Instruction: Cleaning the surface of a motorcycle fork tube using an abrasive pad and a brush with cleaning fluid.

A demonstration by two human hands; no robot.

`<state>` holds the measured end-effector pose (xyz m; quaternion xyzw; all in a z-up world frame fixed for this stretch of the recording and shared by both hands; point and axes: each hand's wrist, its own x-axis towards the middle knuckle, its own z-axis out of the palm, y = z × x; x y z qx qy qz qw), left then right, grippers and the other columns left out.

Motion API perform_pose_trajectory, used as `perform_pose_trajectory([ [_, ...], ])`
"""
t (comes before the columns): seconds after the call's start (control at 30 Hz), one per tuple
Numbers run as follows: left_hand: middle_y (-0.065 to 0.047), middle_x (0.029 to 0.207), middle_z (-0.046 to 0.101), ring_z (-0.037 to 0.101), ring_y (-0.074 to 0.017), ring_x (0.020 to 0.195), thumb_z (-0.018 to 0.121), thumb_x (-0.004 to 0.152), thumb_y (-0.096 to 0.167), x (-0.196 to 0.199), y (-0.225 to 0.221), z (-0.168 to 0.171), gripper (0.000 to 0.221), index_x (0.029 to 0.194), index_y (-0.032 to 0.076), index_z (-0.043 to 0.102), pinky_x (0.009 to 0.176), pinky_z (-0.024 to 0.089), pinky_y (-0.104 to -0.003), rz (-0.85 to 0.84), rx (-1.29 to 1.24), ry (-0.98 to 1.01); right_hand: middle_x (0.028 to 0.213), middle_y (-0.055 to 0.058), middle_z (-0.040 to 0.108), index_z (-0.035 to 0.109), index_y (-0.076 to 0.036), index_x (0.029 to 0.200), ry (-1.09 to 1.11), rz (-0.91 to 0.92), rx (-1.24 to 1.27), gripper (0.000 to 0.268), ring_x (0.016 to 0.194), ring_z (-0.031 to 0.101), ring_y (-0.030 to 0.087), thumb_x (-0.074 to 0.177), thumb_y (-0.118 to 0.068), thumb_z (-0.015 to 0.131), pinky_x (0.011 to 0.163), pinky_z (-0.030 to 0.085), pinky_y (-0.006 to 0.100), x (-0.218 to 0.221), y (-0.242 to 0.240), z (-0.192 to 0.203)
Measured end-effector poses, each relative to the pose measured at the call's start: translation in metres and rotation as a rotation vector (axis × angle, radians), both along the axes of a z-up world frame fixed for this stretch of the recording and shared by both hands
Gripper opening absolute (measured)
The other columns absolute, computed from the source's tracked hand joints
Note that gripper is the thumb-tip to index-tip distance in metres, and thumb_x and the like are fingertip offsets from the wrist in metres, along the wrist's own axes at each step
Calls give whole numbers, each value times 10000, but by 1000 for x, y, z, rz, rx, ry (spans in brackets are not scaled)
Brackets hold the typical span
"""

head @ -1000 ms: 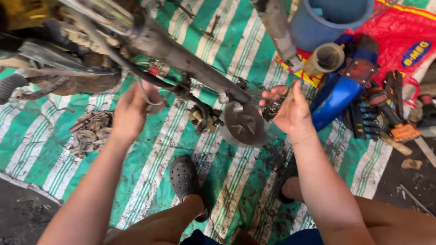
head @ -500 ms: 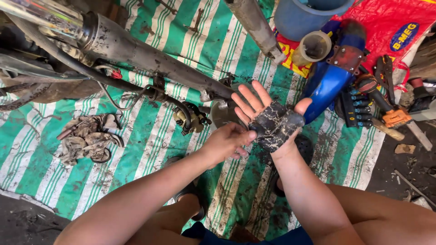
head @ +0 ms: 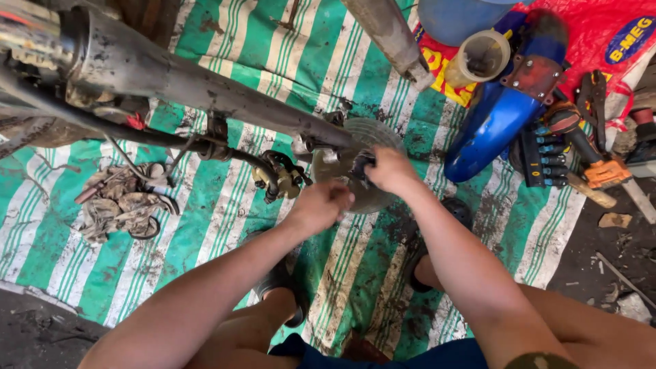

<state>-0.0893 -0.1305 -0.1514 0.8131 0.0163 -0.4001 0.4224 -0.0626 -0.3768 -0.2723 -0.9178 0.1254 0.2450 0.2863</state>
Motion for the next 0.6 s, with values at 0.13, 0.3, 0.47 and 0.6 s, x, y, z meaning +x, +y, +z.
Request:
perform_pose_trajectory([
  [0.13,-121,1157,854,810,-318,1149,746,996,436,-6,9,39,462,1392,201,781,1023,635,-467,-374,56,35,1155,139,767,700,-186,1317,-10,119,-269,446,1080,806,380,948,-431,647,862,669,514,69,35,-117],
  [0.3,-170,1312,823,733,-441,1281,684,1051,448,6,26,73,560,1468,73,701,1082,593,-546,-490,-6,127,1223,303,662,561,66,1394,22,-302,127,431,1119,732,562,1099,-246,591,1034,595,593,61,100,-101],
  [0.47,-146,1318,826,788,-356,1200,699,1048,428,11,39,85,528,1459,97,707,1006,626,-536,-423,20,37,651,84,728,729,-136,685,156,654,-372,261,662,727,351,938,-178,683,652,610,548,75,64,-179],
  [0.6,-149,1340,804,781,-367,1213,665,1099,475,7,47,70,545,1504,110,677,968,650,-515,-504,-56,78,832,167,812,848,-76,866,321,709,-405,146,783,778,369,926,-122,722,680,641,557,60,64,-139],
])
